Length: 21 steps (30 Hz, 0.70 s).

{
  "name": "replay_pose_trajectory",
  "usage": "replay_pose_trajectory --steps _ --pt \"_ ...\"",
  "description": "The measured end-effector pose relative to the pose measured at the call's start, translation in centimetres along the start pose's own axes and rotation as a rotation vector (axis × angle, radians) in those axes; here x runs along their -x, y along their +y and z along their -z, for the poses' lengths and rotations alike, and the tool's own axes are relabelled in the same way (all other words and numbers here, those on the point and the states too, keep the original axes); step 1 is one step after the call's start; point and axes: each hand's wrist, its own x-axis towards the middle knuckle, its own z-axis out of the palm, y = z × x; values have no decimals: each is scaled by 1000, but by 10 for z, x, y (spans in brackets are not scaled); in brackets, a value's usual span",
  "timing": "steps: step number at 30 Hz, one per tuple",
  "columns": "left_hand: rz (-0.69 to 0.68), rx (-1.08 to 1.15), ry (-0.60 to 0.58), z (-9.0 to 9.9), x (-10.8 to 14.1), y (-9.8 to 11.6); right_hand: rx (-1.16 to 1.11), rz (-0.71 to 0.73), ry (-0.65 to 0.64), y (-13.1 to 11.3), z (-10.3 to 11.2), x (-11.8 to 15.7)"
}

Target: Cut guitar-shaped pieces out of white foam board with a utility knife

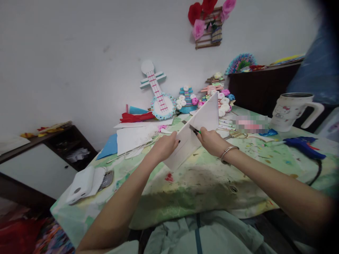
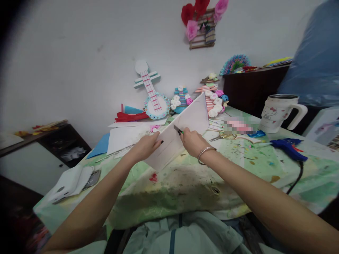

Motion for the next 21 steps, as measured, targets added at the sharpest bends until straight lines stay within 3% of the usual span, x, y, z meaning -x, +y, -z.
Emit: replay_pose_trajectory --steps 8,15,21 --pt "8 0 5 -2 -2 -3 4 17 -52 -1 -10 -1" --pt "12 6 -6 -2 -2 -3 34 75 -101 1 -6 -2" --pt "-3 -18 -5 -2 -1 1 25 40 -75 0 -8 -2"
